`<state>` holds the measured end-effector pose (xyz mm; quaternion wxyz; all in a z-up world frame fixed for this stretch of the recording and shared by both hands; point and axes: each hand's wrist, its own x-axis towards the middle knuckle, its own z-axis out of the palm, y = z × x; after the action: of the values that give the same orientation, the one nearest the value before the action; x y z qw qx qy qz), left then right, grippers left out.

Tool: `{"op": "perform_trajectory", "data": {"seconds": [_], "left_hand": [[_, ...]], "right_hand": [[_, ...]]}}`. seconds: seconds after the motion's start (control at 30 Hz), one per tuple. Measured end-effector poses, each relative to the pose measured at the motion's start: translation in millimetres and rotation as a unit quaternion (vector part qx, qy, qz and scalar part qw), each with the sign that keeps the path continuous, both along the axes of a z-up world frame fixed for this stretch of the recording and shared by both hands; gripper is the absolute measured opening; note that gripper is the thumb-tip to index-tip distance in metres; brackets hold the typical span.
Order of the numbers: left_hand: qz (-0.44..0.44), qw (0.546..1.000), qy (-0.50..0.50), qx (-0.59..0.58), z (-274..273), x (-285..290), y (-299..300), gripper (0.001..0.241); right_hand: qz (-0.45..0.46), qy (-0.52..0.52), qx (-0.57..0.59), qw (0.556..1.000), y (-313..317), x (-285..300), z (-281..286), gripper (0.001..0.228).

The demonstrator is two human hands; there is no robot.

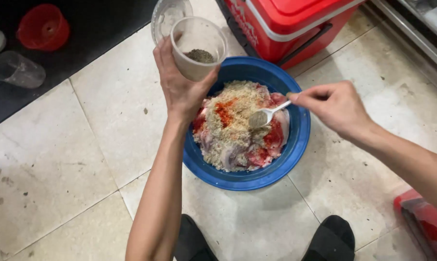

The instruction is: Marinate meat in a bowl by adding various dry seasonings and liquid sauces and mixing them by hand.

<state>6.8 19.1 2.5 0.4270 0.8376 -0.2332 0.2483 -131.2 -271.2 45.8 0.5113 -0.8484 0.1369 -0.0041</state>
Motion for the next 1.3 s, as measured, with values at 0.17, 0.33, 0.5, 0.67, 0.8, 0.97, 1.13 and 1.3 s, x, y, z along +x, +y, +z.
{"op": "perform_trajectory", "data": {"seconds": [0.17,0.33,0.5,0.67,0.8,0.97,1.13,1.3], "left_hand": [[-0.004,1.000,-0.012,-0.026,-4.8,-0.3,-1.5,0.103],[-0.018,0.999,-0.011,-0.030,-6.4,3.5,-2.7,0.104],[-0.035,0.998,-0.002,-0.049,-8.3,3.7,-5.7,0.102],[-0.040,0.998,-0.014,-0.039,-3.8,0.8,-12.8,0.097],[-0.063,0.998,-0.011,-0.010,-6.7,-0.4,-13.3,0.104],[-0.114,0.990,0.031,0.081,-7.6,-10.8,-22.8,0.114],[-0.189,0.977,0.032,0.095,14.8,-31.3,-43.6,0.111],[-0.214,0.974,0.019,0.073,18.3,-37.3,-48.0,0.106]], "right_hand": [[0.061,0.015,-0.014,0.998,37.0,16.2,-29.6,0.028],[0.058,-0.107,-0.107,0.987,10.2,11.3,-21.5,0.026],[0.089,-0.076,-0.202,0.972,2.1,-14.6,-9.1,0.024],[0.137,-0.160,-0.274,0.938,5.8,-7.9,-9.2,0.018],[0.157,-0.285,-0.405,0.855,1.9,-1.5,11.5,0.014],[0.029,-0.356,-0.247,0.901,-5.3,0.1,46.0,0.020],[0.056,-0.294,-0.189,0.935,18.0,17.5,37.5,0.019],[0.033,-0.152,-0.081,0.985,23.6,19.3,32.8,0.025]]}}
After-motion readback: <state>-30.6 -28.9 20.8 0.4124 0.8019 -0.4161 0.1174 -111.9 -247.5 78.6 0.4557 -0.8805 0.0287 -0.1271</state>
